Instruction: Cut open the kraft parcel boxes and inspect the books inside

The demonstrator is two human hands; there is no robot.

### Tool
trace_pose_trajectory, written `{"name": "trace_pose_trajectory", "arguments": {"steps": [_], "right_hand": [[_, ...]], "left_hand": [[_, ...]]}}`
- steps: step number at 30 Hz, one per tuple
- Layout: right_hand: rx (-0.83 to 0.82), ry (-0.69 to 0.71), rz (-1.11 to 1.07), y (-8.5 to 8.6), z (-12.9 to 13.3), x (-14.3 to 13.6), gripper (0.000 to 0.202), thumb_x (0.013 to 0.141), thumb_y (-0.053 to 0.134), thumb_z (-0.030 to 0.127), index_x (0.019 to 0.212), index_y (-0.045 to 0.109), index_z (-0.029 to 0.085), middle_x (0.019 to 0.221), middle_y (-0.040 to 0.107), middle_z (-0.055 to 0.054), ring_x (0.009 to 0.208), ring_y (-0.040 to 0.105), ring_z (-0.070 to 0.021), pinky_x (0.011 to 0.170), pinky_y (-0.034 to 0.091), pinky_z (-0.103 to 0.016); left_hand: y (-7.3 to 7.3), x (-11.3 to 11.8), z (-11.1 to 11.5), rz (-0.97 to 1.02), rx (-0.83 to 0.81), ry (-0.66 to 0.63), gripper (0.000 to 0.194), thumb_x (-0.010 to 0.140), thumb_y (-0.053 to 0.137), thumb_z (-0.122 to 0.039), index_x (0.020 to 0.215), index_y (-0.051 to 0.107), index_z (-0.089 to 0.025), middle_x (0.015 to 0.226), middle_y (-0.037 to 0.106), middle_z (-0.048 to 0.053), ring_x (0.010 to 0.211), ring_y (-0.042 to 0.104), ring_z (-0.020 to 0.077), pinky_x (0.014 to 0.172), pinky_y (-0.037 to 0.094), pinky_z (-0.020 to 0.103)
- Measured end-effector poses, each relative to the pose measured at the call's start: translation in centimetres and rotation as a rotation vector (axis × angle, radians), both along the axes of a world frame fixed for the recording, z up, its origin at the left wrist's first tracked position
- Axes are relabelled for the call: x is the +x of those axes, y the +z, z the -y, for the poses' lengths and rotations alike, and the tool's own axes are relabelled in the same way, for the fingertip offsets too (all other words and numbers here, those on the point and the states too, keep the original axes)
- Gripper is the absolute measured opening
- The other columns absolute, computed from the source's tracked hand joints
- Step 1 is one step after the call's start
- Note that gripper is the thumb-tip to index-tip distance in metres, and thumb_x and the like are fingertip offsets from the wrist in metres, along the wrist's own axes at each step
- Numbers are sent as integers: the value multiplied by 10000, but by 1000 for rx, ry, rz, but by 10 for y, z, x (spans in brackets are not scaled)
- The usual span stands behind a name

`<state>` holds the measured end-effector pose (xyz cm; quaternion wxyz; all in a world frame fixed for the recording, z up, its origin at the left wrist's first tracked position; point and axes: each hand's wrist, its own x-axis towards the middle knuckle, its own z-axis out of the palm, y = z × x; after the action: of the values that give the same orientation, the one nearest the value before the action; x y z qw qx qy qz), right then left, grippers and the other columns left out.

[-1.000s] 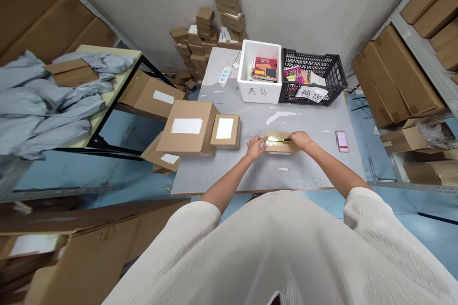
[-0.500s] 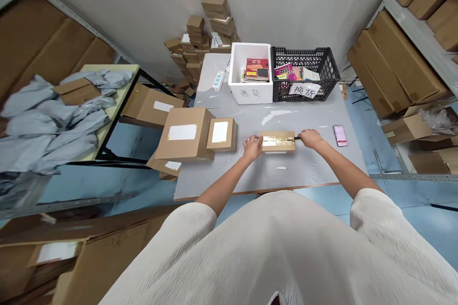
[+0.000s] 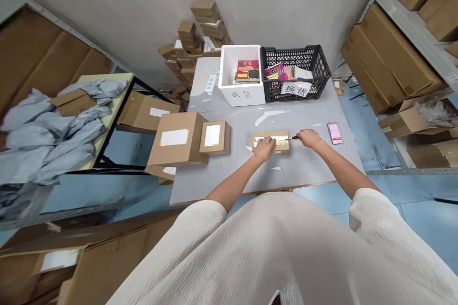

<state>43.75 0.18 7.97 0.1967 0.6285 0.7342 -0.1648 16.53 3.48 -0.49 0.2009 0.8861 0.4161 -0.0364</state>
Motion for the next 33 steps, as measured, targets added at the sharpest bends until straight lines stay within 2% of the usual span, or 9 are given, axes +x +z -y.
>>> {"name": "trace_pose_trajectory", "arguments": {"steps": [6,9,14,17,20,24,29,33], "right_hand": [[13,-22,-57,-7,5,21,389,1083,447,248,1312,760,232,1254,765,-151,1064,698,-288,788,441,-346],[8,-75,-127,-17,7,28,384,1058,460,275,1268,780,251,1197,781,-123,1035,691,-278,757,435,-329],[-57,-285,-428,-47,12,32,335,989,558,401,1180,810,290,969,787,-29,878,673,-226,722,457,-287],[-131,-419,-623,-65,15,24,334,934,619,481,1087,815,258,866,759,-4,787,647,-191,681,471,-267],[-239,-518,-759,-74,18,14,367,894,680,570,952,795,227,783,734,-3,723,638,-175,638,476,-255],[-240,-582,-841,-78,22,2,402,870,728,614,877,778,215,749,731,-9,733,660,-184,647,502,-250],[-183,-573,-866,-76,22,-7,418,871,749,618,929,791,206,717,714,-4,719,659,-186,648,515,-254],[-232,-565,-851,-71,20,-3,407,889,722,614,921,779,213,723,712,-3,701,649,-178,605,490,-248]], "left_hand": [[3,2,1,-24,1,1,414,980,735,-228,1367,590,-241,1419,625,150,1380,593,320,1244,315,466],[4,0,0,-52,22,-14,434,977,741,-253,1380,580,-232,1433,619,154,1391,586,313,1278,288,477],[4,-14,-3,-72,14,-6,471,957,760,-272,1390,573,-288,1439,612,117,1391,572,309,1325,238,533],[3,-25,-4,-43,-10,24,457,947,766,-270,1370,595,-303,1420,603,107,1342,597,306,1334,238,550],[0,-32,-5,-23,-23,61,465,938,773,-273,1373,610,-311,1403,602,101,1275,629,303,1333,251,556],[-4,-34,-7,-15,-22,69,488,937,778,-290,1393,615,-343,1402,605,88,1282,620,307,1330,261,563],[-4,-34,-7,-25,-10,65,465,957,767,-295,1393,614,-347,1411,600,78,1239,639,280,1342,246,534],[0,-34,-7,-31,-17,73,451,962,772,-316,1383,614,-350,1392,613,73,1222,645,282,1339,239,539]]}}
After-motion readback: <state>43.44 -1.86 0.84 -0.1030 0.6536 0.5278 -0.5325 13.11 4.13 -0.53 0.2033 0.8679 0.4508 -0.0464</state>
